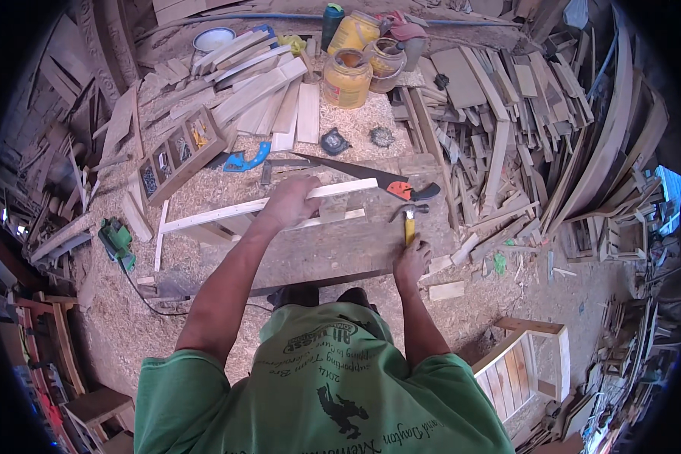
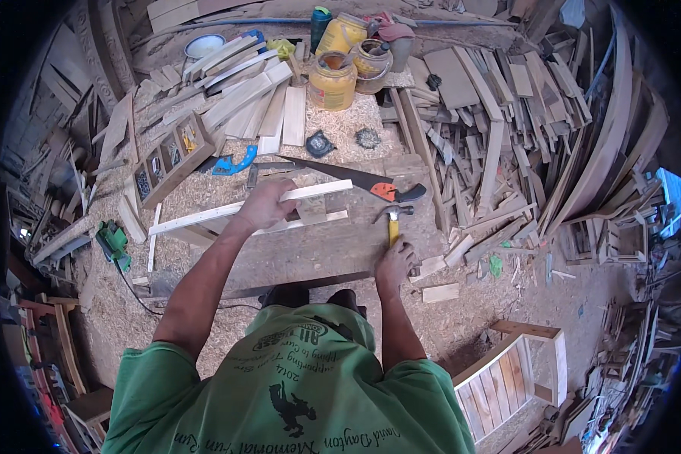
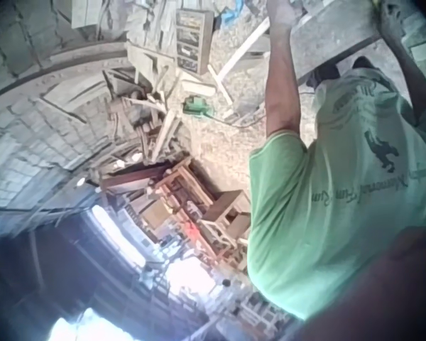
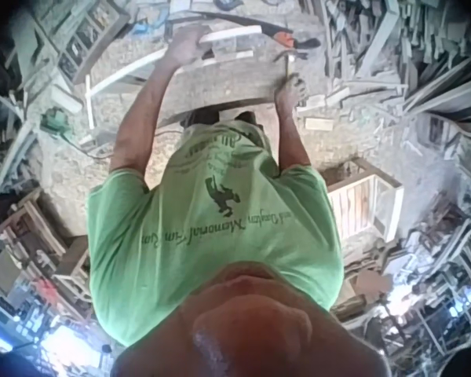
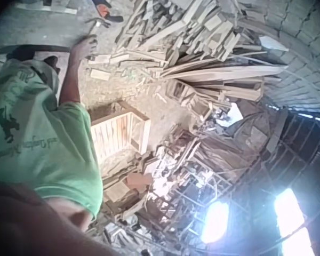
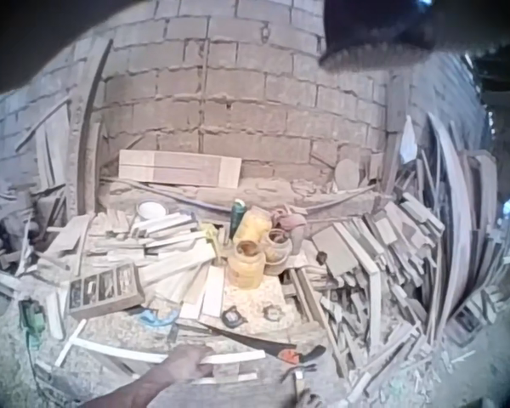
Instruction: The person assembles a rectangular wooden frame by hand, using a hammer to drive nails into the joints. They repeatedly position the pieces, hammer the nails, and check the alignment of the frame on a workbench.
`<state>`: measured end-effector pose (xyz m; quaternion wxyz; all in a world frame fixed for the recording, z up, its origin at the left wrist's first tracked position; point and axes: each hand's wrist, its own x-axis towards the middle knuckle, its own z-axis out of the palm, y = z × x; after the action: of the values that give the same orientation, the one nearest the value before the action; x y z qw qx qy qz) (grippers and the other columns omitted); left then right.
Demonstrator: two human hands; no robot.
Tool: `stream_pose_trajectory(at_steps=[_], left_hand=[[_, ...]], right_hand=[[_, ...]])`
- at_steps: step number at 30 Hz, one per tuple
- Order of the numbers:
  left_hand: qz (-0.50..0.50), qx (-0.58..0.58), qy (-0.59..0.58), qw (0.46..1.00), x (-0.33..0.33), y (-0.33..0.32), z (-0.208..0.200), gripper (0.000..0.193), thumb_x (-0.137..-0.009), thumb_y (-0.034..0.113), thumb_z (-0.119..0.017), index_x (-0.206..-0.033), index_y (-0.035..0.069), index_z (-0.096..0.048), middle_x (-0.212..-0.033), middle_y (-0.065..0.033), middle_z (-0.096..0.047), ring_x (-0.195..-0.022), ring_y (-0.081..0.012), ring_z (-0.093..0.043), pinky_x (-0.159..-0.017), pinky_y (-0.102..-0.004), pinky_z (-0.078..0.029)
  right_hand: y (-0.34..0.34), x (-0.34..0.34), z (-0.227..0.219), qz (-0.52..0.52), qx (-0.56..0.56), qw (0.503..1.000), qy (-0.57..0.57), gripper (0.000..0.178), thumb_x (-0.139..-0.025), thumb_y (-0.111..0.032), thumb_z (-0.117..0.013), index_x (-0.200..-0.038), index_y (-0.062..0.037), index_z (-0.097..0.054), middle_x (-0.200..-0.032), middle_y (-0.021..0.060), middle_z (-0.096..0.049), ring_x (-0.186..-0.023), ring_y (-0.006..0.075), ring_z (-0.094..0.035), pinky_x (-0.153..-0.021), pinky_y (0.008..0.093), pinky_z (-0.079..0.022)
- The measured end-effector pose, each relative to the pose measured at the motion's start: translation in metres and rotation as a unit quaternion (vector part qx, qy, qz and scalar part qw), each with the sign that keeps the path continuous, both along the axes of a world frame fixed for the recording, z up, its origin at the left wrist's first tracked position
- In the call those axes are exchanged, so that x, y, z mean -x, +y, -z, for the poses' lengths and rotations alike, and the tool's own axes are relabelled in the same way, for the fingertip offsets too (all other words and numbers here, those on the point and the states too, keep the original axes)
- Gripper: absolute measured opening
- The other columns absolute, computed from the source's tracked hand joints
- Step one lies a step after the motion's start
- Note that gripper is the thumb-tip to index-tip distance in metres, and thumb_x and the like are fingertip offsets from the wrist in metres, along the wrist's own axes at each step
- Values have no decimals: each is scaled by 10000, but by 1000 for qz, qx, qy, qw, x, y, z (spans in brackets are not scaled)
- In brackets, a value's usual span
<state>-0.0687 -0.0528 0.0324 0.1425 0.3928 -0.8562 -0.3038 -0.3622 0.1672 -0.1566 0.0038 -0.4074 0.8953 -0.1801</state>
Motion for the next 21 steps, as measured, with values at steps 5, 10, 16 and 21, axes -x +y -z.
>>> stream_pose_trajectory(at_steps=[5, 10, 16, 21], left_hand=[[7, 42, 4, 999, 2, 0, -2, 290, -946, 260, -787, -1144, 51, -748, -1090, -223, -742, -1085, -468, -706, -962, -567, -547], [27, 89, -21, 995, 12, -4, 3, 323, -955, 256, -777, -1212, 69, -718, -1099, -222, -748, -1096, -466, -709, -961, -579, -548], [35, 90, -76, 992, -12, -5, -2, 286, -938, 232, -797, -1169, 88, -709, -1142, -202, -761, -1119, -453, -713, -964, -554, -548], [18, 41, -103, 994, -5, -7, -6, 319, -918, 307, -811, -1175, 133, -733, -1094, -185, -776, -1100, -436, -728, -944, -554, -555]], right_hand=[[0, 28, 28, -3, -41, 997, -61, 565, -916, -213, -748, -1441, -61, -601, -1211, 255, -651, -1147, 473, -643, -932, 596, -546], [-4, 38, 25, 2, 92, 952, -292, 401, -918, -253, -793, -1220, -52, -623, -806, 112, -645, -692, 290, -665, -635, 467, -544], [-12, -25, -85, -64, 129, 836, -529, 281, -1062, -319, -717, -1117, -76, -589, -728, -19, -537, -509, 79, -504, -448, 298, -412], [-40, -25, -66, -139, 96, 887, -430, 261, -1083, -307, -697, -1086, -70, -589, -671, -29, -519, -500, 97, -519, -443, 317, -423]])
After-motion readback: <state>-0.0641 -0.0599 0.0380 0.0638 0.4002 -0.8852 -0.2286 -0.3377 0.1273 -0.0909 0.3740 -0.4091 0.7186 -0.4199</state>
